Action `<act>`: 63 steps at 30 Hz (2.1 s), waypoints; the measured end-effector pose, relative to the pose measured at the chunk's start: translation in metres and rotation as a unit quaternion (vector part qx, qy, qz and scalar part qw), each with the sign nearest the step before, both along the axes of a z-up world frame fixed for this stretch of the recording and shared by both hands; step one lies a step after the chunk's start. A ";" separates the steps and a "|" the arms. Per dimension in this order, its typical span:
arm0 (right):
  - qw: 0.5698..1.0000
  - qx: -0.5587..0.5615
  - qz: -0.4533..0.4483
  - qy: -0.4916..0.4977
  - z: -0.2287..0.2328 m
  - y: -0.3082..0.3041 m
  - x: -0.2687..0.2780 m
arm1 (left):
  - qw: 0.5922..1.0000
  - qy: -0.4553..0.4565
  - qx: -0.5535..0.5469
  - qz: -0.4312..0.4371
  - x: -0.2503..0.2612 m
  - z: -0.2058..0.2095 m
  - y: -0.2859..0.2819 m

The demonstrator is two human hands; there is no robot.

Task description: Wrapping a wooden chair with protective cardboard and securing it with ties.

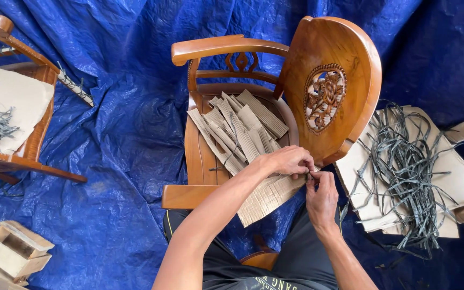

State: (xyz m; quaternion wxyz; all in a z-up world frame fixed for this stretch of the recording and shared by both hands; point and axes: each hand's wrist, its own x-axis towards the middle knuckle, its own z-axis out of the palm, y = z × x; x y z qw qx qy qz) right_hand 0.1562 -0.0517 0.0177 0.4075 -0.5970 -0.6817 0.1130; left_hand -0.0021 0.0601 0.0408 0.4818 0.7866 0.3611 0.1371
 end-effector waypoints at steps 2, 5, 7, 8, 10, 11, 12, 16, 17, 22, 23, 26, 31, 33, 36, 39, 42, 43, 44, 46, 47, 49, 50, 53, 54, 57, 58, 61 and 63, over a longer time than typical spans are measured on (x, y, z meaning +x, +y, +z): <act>1.000 0.005 0.006 -0.004 0.000 0.000 0.001 | 1.000 -0.001 0.015 -0.015 0.003 -0.008 0.005; 1.000 0.011 0.014 -0.001 -0.001 0.001 0.004 | 0.999 0.000 0.029 -0.032 0.004 -0.010 0.008; 1.000 0.011 0.017 0.004 -0.002 0.001 0.006 | 0.999 0.000 0.026 -0.032 0.005 -0.009 0.007; 1.000 0.016 0.019 0.003 -0.001 0.000 0.006 | 0.999 0.020 0.031 -0.038 0.005 -0.009 0.007; 0.999 0.022 0.022 0.003 0.000 0.001 0.006 | 0.997 0.041 0.037 -0.044 0.006 -0.015 0.008; 1.000 0.012 0.018 0.007 0.002 0.000 0.006 | 0.996 0.018 0.073 -0.046 0.008 -0.023 0.009; 1.000 0.002 0.013 0.011 0.002 -0.001 0.006 | 0.993 -0.006 0.110 -0.049 0.009 -0.030 0.010; 1.000 0.010 0.016 0.017 0.002 0.000 0.006 | 0.994 -0.009 0.102 -0.034 0.010 -0.030 0.009; 1.000 0.013 0.019 0.019 0.001 0.001 0.008 | 0.995 -0.009 0.097 -0.035 0.011 -0.030 0.008; 0.999 -0.013 0.010 0.031 -0.004 0.000 0.009 | 0.998 0.028 0.059 -0.019 0.014 -0.030 0.001; 0.999 0.002 0.008 0.038 -0.008 0.001 0.008 | 0.997 0.013 0.076 -0.007 0.013 -0.031 0.000; 0.998 0.024 0.001 0.054 -0.014 -0.002 0.006 | 0.996 -0.017 0.086 0.015 0.012 -0.030 -0.005; 0.997 0.021 -0.012 0.070 -0.009 -0.007 -0.001 | 0.996 -0.035 0.075 0.032 0.012 -0.031 -0.007; 0.997 0.025 -0.004 0.067 -0.008 -0.008 -0.001 | 0.996 -0.033 0.075 0.035 0.012 -0.033 -0.008; 0.997 0.015 0.001 0.081 -0.006 -0.011 -0.003 | 0.994 -0.051 0.084 0.039 0.012 -0.035 -0.009; 0.996 0.009 0.003 0.093 -0.006 -0.013 -0.004 | 0.994 -0.044 0.093 0.040 0.010 -0.032 -0.014; 0.994 0.020 -0.004 0.103 -0.009 -0.010 -0.003 | 0.995 -0.027 0.076 0.060 0.007 -0.033 -0.014; 0.995 0.014 -0.016 0.100 -0.013 -0.010 -0.003 | 0.996 -0.031 0.068 0.050 0.003 -0.038 -0.016; 0.991 0.002 -0.021 0.133 -0.018 -0.009 -0.003 | 0.988 -0.075 0.112 0.076 0.000 -0.044 -0.017; 0.985 -0.021 -0.055 0.159 -0.021 -0.019 0.000 | 0.979 -0.129 0.134 0.080 0.000 -0.038 -0.032; 0.978 -0.035 -0.054 0.196 -0.023 -0.019 0.000 | 0.981 -0.123 0.085 0.125 -0.002 -0.029 -0.038; 0.969 -0.052 -0.070 0.231 -0.029 -0.021 0.002 | 0.981 -0.115 0.025 0.156 -0.003 -0.017 -0.049; 0.968 -0.067 -0.073 0.233 -0.032 -0.024 0.002 | 0.973 -0.123 0.021 0.192 -0.002 -0.013 -0.055; 0.966 -0.095 -0.076 0.229 -0.031 -0.028 0.002 | 0.960 -0.132 0.041 0.245 0.000 -0.010 -0.066; 0.966 -0.110 -0.073 0.223 -0.030 -0.029 0.002 | 0.953 -0.133 0.063 0.266 0.001 -0.011 -0.070; 0.968 -0.088 -0.071 0.223 -0.044 -0.034 0.011 | 0.939 -0.155 0.093 0.294 0.007 -0.009 -0.080; 0.967 -0.091 -0.077 0.224 -0.049 -0.035 0.018 | 0.941 -0.154 0.089 0.289 0.008 -0.008 -0.083; 0.954 -0.099 -0.094 0.268 -0.058 -0.033 0.038 | 0.934 -0.168 0.112 0.294 0.010 0.000 -0.088; 0.943 -0.135 -0.154 0.263 -0.057 -0.029 0.049 | 0.939 -0.118 0.142 0.289 0.012 0.008 -0.090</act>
